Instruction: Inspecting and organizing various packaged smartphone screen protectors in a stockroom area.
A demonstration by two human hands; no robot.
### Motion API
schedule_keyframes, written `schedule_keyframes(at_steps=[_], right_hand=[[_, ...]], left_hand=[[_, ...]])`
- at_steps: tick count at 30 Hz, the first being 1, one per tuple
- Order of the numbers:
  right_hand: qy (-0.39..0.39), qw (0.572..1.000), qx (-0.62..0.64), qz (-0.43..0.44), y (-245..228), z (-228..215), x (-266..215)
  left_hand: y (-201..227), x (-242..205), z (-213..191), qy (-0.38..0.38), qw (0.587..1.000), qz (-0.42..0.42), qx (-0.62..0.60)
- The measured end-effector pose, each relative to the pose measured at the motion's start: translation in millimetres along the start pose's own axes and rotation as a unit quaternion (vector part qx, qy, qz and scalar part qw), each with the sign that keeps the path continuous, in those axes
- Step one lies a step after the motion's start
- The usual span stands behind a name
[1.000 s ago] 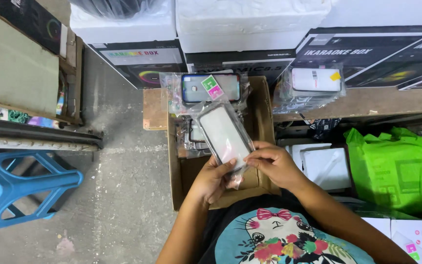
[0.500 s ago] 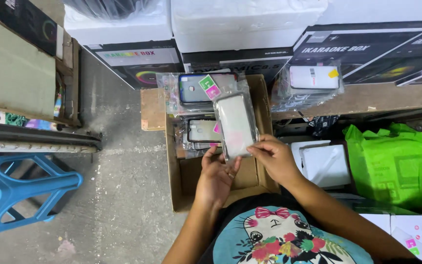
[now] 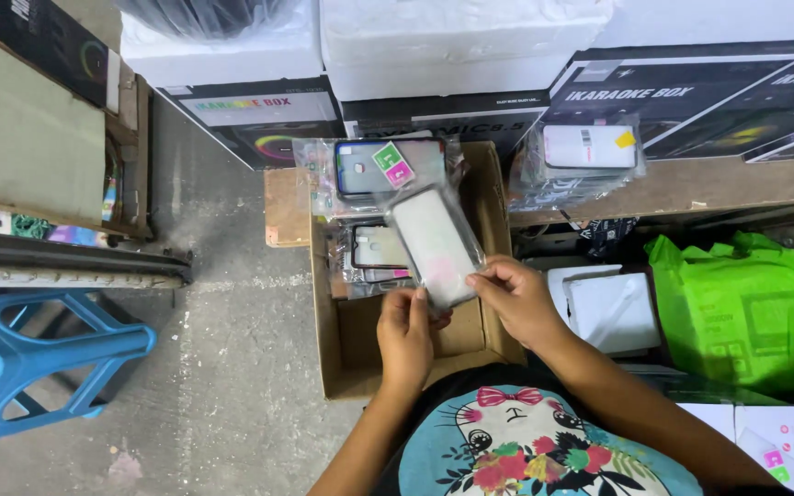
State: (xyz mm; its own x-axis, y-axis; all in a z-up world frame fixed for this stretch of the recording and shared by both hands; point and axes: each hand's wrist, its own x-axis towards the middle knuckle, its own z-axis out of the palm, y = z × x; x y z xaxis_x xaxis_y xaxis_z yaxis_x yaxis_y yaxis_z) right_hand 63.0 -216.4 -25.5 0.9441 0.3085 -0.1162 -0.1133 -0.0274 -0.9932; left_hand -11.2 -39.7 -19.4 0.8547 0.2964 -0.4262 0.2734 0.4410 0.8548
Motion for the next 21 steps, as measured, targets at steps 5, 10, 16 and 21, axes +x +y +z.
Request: schedule_keyframes(at_steps=[5, 10, 16, 21], right_hand=[[0.010, 0.999, -0.041, -0.031, -10, 0, 1], [0.005, 0.995, -0.080, -0.050, -12, 1, -3], [-0.011, 1.000, 0.010, -0.001, -10, 4, -6], [0.013, 0.997, 0.073, 0.034, -27, 8, 4]], left_hand=[[26, -1, 7, 0.001, 0.999, 0.036, -0.026], [25, 5, 1, -0.067, 0.994, -0.082, 0.005], [15, 4, 6, -0.065, 0.991, -0.115, -0.038], [10, -4, 20, -0.043, 0.992, -0.098, -0.062]])
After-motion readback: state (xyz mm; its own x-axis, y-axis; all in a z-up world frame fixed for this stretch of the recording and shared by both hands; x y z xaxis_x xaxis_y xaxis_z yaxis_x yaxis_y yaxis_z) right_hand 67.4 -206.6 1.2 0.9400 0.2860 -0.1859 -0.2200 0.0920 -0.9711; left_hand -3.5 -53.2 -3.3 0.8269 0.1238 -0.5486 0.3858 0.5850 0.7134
